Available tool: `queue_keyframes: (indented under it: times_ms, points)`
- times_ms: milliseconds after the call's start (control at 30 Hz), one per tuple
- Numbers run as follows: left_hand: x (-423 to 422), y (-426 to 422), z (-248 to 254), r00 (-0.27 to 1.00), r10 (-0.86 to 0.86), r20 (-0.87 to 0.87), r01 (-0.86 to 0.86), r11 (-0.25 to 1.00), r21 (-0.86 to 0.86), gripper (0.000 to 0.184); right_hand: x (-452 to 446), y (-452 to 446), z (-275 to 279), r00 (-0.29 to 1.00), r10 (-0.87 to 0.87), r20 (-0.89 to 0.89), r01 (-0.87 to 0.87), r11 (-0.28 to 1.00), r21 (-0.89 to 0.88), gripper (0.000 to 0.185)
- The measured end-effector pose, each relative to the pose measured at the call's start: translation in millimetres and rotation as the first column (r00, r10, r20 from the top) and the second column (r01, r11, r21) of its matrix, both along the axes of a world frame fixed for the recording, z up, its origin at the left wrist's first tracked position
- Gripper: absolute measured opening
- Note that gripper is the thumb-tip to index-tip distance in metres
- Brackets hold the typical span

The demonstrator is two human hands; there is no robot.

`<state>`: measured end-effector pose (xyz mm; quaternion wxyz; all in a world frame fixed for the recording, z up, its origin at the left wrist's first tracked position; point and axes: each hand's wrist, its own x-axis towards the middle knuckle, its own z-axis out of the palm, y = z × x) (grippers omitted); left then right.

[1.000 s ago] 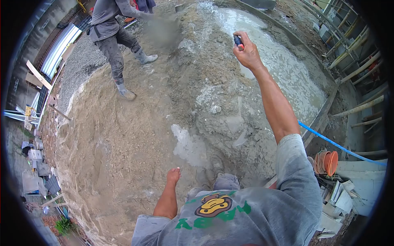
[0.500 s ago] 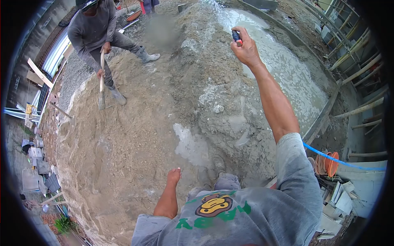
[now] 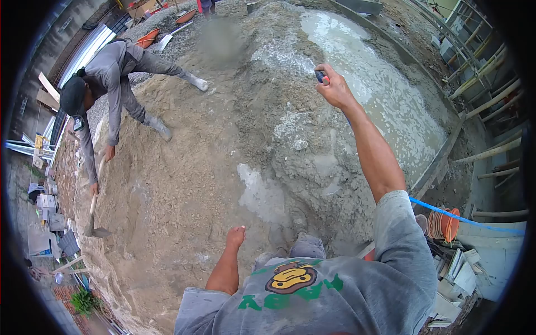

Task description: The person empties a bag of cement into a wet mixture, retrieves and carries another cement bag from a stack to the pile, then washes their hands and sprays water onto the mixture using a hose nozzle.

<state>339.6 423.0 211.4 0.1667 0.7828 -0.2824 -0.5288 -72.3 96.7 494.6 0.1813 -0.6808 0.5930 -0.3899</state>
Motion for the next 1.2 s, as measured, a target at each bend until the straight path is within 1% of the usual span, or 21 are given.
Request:
queue_keyframes:
  times_ms: [33, 67, 133, 233, 267, 333, 367, 467, 567, 633, 667, 767, 800, 833, 933, 967, 1033, 1067, 1133, 1167, 1200]
  points:
    - [3.1, -1.9, 0.8, 0.999, -0.036, 0.029, 0.036, 0.999, 0.013, 0.03, 0.3, 2.3, 3.6, 1.0, -0.024, 0.013, 0.024, 1.0, 0.007, 0.038]
    - [6.3, -2.4, 2.8, 0.996, -0.075, 0.057, 0.073, 0.997, 0.029, 0.031, 0.0, 2.3, 6.3, 0.999, -0.023, 0.022, 0.024, 0.998, -0.061, 0.038]
    - [18.0, 0.8, -16.0, 0.982, -0.147, 0.122, 0.147, 0.989, 0.006, 0.032, -2.8, 0.5, 13.6, 0.999, -0.021, 0.035, 0.027, 0.981, -0.194, 0.038]
    - [27.8, -2.3, -43.4, 0.965, -0.206, 0.16, 0.208, 0.978, 0.001, 0.033, 2.6, 4.9, 31.8, 0.998, -0.02, 0.065, 0.031, 0.985, -0.168, 0.037]
    - [26.5, -3.3, -39.4, 0.962, -0.218, 0.164, 0.22, 0.976, 0.007, 0.034, 5.3, 6.3, 32.0, 0.999, -0.009, 0.034, 0.013, 0.994, -0.108, 0.037]
    - [18.4, -4.6, -34.4, 0.983, -0.144, 0.117, 0.146, 0.989, -0.012, 0.033, 9.4, 10.5, 30.5, 0.999, 0.022, -0.026, -0.022, 1.0, 0.015, 0.037]
    - [11.4, -7.5, -22.9, 0.99, -0.104, 0.092, 0.106, 0.994, -0.017, 0.033, 10.7, 13.4, 24.9, 0.998, 0.045, -0.044, -0.043, 0.998, 0.05, 0.037]
    - [3.2, -11.3, -1.5, 0.993, -0.115, -0.002, 0.115, 0.993, -0.034, 0.034, 15.8, 27.8, -19.6, 0.988, 0.132, -0.077, -0.117, 0.977, 0.178, 0.038]
    - [1.1, -8.2, 3.8, 0.998, -0.065, -0.017, 0.064, 0.997, -0.049, 0.035, 15.1, 55.5, -52.9, 0.989, 0.077, -0.125, -0.033, 0.947, 0.321, 0.039]
    - [18.8, -3.2, -24.8, 0.985, -0.156, 0.077, 0.159, 0.987, -0.035, 0.035, 6.6, 75.6, -62.0, 0.998, -0.03, -0.047, 0.045, 0.94, 0.338, 0.039]
    - [25.8, -1.0, -29.9, 0.971, -0.207, 0.122, 0.212, 0.977, -0.024, 0.036, 4.2, 87.5, -65.4, 0.996, -0.091, -0.01, 0.089, 0.933, 0.349, 0.04]
    - [37.5, 6.1, -40.3, 0.944, -0.272, 0.186, 0.276, 0.961, 0.004, 0.036, 7.1, 126.8, -74.4, 1.0, -0.002, 0.024, -0.012, 0.828, 0.561, 0.04]
    - [41.3, 5.6, -45.7, 0.94, -0.287, 0.184, 0.291, 0.957, 0.006, 0.036, 5.8, 133.6, -91.6, 0.999, -0.031, -0.014, 0.034, 0.878, 0.477, 0.04]
    - [44.5, 5.5, -51.4, 0.937, -0.299, 0.183, 0.302, 0.953, 0.008, 0.036, 0.7, 139.2, -105.0, 0.999, -0.04, -0.005, 0.037, 0.873, 0.487, 0.04]
    - [43.0, 6.5, -50.8, 0.929, -0.313, 0.199, 0.315, 0.949, 0.02, 0.036, 8.4, 160.5, -108.1, 0.999, -0.032, 0.018, 0.017, 0.842, 0.539, 0.04]
    - [41.5, 2.9, -47.7, 0.925, -0.317, 0.21, 0.32, 0.947, 0.022, 0.036, 6.1, 162.5, -109.2, 0.992, -0.123, 0.038, 0.092, 0.881, 0.464, 0.039]
    - [34.5, -5.6, -38.9, 0.947, -0.286, 0.147, 0.294, 0.955, -0.035, 0.036, -4.0, 159.9, -111.2, 0.952, -0.292, 0.091, 0.251, 0.916, 0.312, 0.039]
    - [32.7, -8.3, -36.4, 0.955, -0.273, 0.114, 0.28, 0.958, -0.059, 0.036, -5.4, 161.6, -103.8, 0.962, -0.257, 0.097, 0.214, 0.922, 0.322, 0.038]
    - [32.7, -13.9, -37.8, 0.944, -0.3, 0.134, 0.312, 0.947, -0.076, 0.035, -9.3, 172.2, -82.6, 0.975, -0.197, 0.107, 0.15, 0.927, 0.344, 0.038]
    - [30.3, -15.7, -38.5, 0.938, -0.318, 0.14, 0.331, 0.94, -0.085, 0.035, -9.1, 179.8, -84.6, 0.982, -0.149, 0.117, 0.096, 0.925, 0.368, 0.038]
    - [22.5, -16.8, -25.0, 0.943, -0.313, 0.118, 0.322, 0.944, -0.07, 0.034, -7.2, 186.2, -86.3, 0.987, -0.101, 0.127, 0.044, 0.92, 0.39, 0.038]
